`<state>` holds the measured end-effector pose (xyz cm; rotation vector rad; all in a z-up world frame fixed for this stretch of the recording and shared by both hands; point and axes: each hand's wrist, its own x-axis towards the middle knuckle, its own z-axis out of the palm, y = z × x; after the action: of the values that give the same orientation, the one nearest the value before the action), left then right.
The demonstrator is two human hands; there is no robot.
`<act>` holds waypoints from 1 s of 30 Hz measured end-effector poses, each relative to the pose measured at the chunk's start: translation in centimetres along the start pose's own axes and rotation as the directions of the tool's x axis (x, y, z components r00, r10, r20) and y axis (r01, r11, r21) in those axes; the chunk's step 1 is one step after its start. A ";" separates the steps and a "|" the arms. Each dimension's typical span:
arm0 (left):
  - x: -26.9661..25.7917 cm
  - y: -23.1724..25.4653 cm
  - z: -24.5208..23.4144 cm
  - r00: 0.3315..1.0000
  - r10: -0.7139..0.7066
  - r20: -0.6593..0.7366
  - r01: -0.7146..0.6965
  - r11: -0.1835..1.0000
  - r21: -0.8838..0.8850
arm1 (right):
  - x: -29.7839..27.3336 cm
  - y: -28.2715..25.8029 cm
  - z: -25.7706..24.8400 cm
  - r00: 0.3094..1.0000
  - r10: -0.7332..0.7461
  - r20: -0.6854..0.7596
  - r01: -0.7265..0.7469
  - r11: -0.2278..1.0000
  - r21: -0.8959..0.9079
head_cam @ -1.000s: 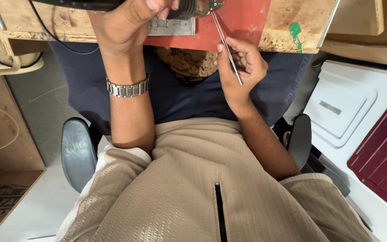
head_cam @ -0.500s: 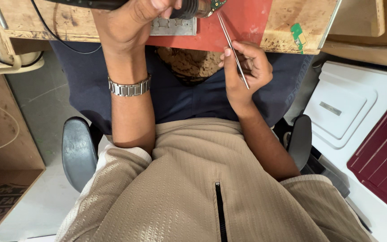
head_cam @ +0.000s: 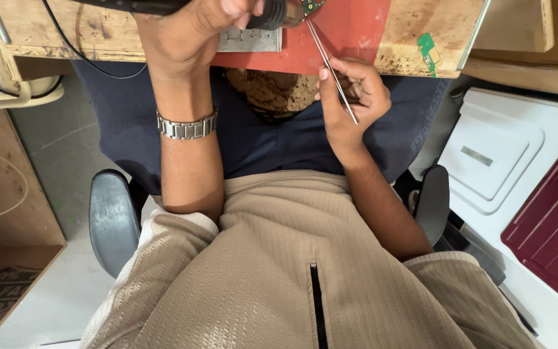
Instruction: The person uses a hot air gun in the left hand and tweezers in the right hand to work on a small green circuit board placed on a red mat. The person heats the board and manipulates small components with the tweezers throughout the clip.
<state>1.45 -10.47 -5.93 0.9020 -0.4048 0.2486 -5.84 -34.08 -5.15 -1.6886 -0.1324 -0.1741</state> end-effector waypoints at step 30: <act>0.6 2.1 1.2 0.986 -0.160 -0.042 0.164 0.980 0.115 | 0.0 0.4 0.3 0.999 0.020 -0.040 -0.019 0.999 0.032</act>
<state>0.92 -10.16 -3.55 1.0405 -0.2865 0.1383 -5.76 -33.85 -5.53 -1.6533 -0.0876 -0.1907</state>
